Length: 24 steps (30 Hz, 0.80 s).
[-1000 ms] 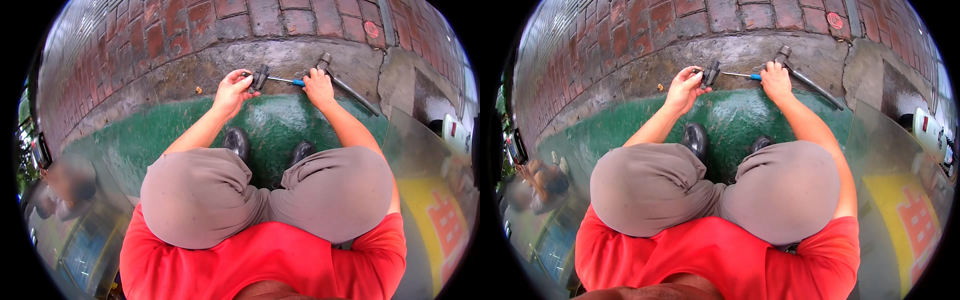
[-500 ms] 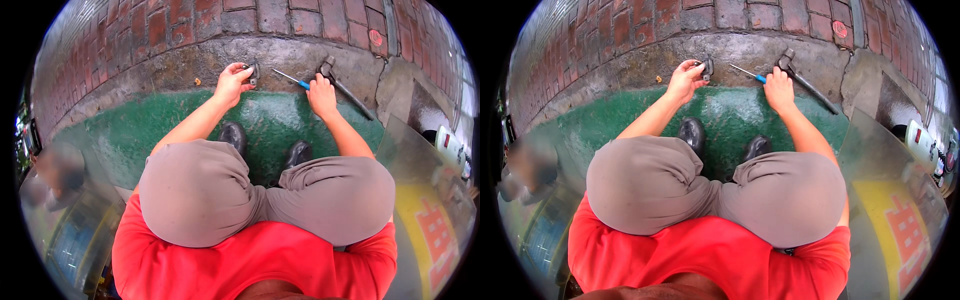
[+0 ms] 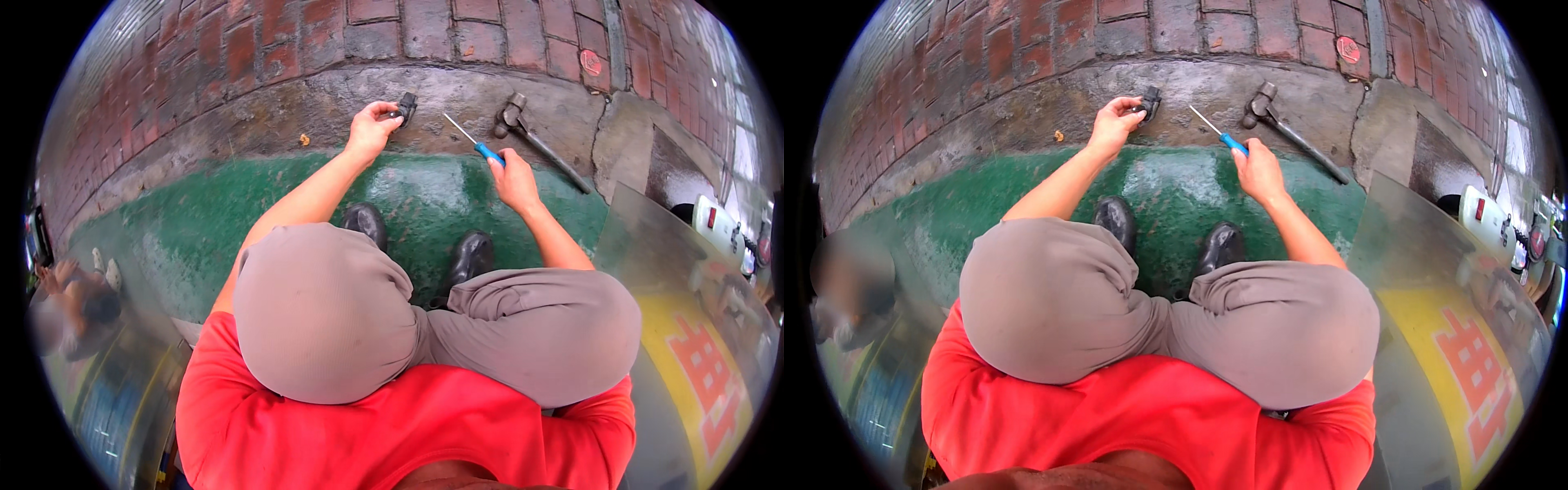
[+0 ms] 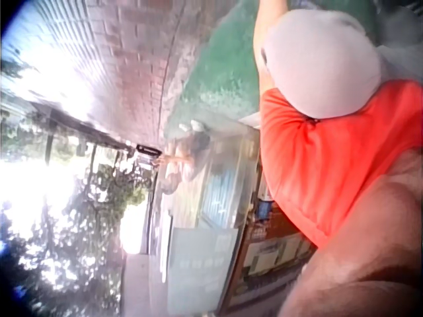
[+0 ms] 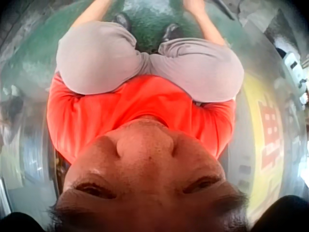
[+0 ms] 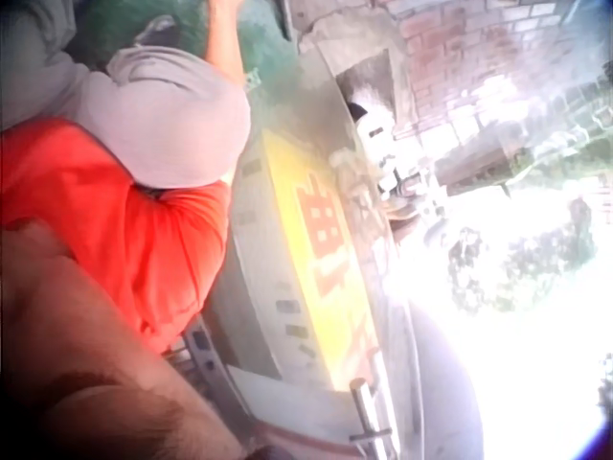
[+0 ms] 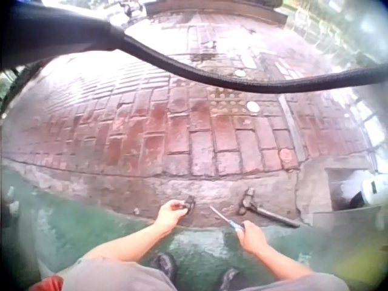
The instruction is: The person uses a screwdriver to pry and adjust a black mechanical part and uses a hammer to tap it while squatting on a green curb.
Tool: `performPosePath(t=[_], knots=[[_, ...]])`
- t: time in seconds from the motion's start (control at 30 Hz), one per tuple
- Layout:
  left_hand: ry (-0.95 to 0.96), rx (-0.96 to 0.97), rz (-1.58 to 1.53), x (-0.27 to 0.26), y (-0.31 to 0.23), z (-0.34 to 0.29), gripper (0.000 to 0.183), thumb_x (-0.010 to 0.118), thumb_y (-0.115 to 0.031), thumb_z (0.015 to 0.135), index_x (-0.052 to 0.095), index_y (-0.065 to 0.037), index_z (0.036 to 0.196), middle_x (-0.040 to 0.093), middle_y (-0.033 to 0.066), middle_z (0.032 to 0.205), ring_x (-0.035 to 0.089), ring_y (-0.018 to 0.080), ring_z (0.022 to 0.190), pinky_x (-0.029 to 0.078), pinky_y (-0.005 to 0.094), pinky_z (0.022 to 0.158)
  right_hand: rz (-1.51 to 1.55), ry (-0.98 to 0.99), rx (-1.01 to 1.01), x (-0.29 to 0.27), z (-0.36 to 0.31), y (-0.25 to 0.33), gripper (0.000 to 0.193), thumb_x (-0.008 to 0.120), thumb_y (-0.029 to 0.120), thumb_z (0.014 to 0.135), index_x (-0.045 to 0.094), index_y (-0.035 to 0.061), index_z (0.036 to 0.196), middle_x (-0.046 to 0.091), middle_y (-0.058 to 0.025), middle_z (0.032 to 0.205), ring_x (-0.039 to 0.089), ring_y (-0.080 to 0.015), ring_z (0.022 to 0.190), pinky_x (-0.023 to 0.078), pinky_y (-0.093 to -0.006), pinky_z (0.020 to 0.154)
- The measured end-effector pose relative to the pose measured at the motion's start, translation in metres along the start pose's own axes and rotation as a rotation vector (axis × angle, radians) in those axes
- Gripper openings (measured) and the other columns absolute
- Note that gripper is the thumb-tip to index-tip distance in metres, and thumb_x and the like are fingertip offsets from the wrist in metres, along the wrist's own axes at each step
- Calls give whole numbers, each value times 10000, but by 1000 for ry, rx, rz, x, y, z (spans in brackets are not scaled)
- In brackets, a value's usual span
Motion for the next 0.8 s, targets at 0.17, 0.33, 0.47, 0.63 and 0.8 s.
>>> performPosePath(t=[0.17,0.33,0.47,0.63,0.8], knots=[[64,-7,219,17,6,13,226,679,-28,872,634,-34,1093,661,16,919,572,81,777,465,242,680,225,12,111,-1,-9,-14,302,598,246,943,628,26,1148,673,-251,1031,657,-375,987,515,-419,848],[119,-41,299,32,13,17,216,670,-23,877,635,-22,1091,661,25,919,585,95,805,475,250,714,400,44,129,7,-14,-36,357,627,215,926,609,57,1246,688,-220,1063,673,-300,985,509,-369,870],[107,41,264,28,30,31,225,703,-47,848,672,-23,1070,694,60,917,623,138,818,502,287,764,409,42,178,4,-16,-28,403,674,185,886,598,50,1258,685,-177,1098,661,-257,980,503,-360,873],[117,61,293,28,32,36,228,705,-45,848,686,-35,1075,691,58,887,627,136,823,502,284,767,335,-42,111,-5,-18,-18,439,724,161,833,600,32,1234,672,-157,1096,657,-251,976,510,-365,867],[123,169,553,30,20,28,233,700,-73,861,687,-50,1093,711,57,997,643,130,897,500,272,813,318,-151,-26,-12,-15,-6,384,734,156,822,625,30,1168,668,-154,1062,662,-270,962,519,-370,850]])
Point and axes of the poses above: each hand's wrist, its own z-axis towards the middle knuckle, its own x-axis out of the palm, y = z × x, the point moved 2 cm from there along z, towards the middle knuckle
